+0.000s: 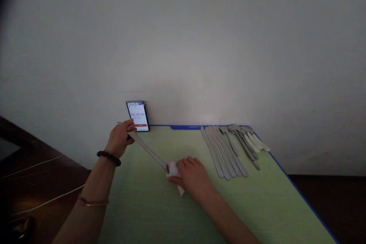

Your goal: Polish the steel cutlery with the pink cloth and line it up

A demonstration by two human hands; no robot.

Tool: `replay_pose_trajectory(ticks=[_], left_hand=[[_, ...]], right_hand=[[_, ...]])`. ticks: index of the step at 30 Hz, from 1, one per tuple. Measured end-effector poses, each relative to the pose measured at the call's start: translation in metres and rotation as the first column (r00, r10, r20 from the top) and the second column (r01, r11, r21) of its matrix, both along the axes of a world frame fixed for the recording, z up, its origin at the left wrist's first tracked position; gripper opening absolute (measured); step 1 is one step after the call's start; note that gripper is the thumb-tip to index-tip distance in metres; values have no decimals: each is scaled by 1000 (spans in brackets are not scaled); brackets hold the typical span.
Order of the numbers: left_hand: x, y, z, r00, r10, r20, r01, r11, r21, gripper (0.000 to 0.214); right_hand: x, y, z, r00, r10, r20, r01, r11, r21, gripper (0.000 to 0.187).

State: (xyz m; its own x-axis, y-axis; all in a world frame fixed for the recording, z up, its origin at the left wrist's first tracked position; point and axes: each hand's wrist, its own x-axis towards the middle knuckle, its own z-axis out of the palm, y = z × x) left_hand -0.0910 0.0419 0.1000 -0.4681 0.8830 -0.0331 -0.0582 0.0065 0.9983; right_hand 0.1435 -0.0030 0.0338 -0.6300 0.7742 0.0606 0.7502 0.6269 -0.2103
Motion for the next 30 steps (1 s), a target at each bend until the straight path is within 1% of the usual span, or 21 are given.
replay_pose_trajectory(ticks=[3, 7, 10, 12, 14, 16, 20, 22, 25, 27, 30], left_hand=[[5, 3, -8, 999, -23, 29, 23, 1000, 7, 34], [19, 9, -23, 996, -72, 55, 71, 997, 16, 37], [26, 12, -32, 988, -128, 92, 126, 992, 27, 36], [28, 12, -34, 979, -169, 115, 165, 986, 37, 37], [29, 11, -33, 971, -201, 128, 196, 979, 49, 38], [30, 9, -29, 967, -220, 126, 214, 975, 58, 40], [32, 5, -18, 972, -207, 115, 198, 977, 83, 41], [33, 3, -14, 975, -187, 123, 175, 979, 101, 40], [33, 1, -9, 978, -155, 143, 137, 982, 126, 37], [33, 1, -8, 978, -144, 153, 123, 983, 137, 36], [32, 0, -8, 979, -136, 150, 115, 983, 144, 37]], right_hand=[[3, -3, -1, 1000, -7, -10, 7, 1000, -17, 36], [9, -5, -7, 997, -81, 11, 81, 997, 3, 28], [24, 1, -8, 990, -143, 6, 143, 989, 36, 28], [35, 7, -5, 989, -150, -19, 150, 987, 64, 30], [44, 10, -4, 990, -135, -43, 140, 983, 119, 34], [47, 10, -4, 990, -113, -82, 125, 978, 168, 38], [40, 6, -13, 970, -93, -225, 133, 976, 173, 37], [38, 5, -17, 937, -119, -327, 177, 972, 154, 39], [40, 5, -17, 860, -155, -487, 238, 965, 112, 41], [43, 5, -14, 819, -172, -547, 262, 961, 91, 37], [46, 3, -8, 782, -187, -594, 283, 957, 71, 31]])
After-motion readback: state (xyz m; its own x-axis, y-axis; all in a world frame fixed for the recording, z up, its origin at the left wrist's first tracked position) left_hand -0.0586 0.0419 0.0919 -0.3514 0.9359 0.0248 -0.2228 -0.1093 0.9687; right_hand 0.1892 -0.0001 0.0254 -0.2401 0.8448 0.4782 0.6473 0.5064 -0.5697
